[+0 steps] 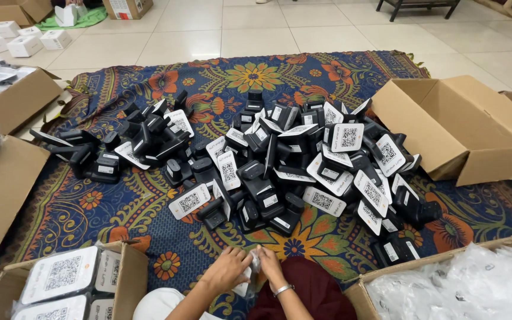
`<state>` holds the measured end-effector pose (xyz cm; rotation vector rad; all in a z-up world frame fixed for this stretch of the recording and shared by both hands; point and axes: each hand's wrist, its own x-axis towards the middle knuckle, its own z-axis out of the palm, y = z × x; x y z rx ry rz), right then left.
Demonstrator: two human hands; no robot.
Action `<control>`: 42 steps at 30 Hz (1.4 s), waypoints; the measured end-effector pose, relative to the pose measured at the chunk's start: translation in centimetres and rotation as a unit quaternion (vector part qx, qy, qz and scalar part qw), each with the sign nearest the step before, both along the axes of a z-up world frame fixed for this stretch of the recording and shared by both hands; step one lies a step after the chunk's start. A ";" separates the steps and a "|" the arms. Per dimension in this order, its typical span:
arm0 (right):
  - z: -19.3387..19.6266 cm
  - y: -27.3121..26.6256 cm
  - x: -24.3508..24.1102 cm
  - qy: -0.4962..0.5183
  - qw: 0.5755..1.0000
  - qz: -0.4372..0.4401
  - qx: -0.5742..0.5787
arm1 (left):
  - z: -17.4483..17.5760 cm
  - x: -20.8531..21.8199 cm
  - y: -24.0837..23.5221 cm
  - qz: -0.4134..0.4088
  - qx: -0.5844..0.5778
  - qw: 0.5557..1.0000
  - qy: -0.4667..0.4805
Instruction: The person packs electronic devices with QR codes into plastic bags and then places them into cardboard boxes.
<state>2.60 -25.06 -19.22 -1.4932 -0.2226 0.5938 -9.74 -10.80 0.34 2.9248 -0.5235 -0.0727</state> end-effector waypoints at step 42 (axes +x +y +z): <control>30.5 17.2 -21.4 -0.221 0.904 0.344 0.122 | 6.3 -26.5 9.7 0.575 -0.562 0.517 -0.295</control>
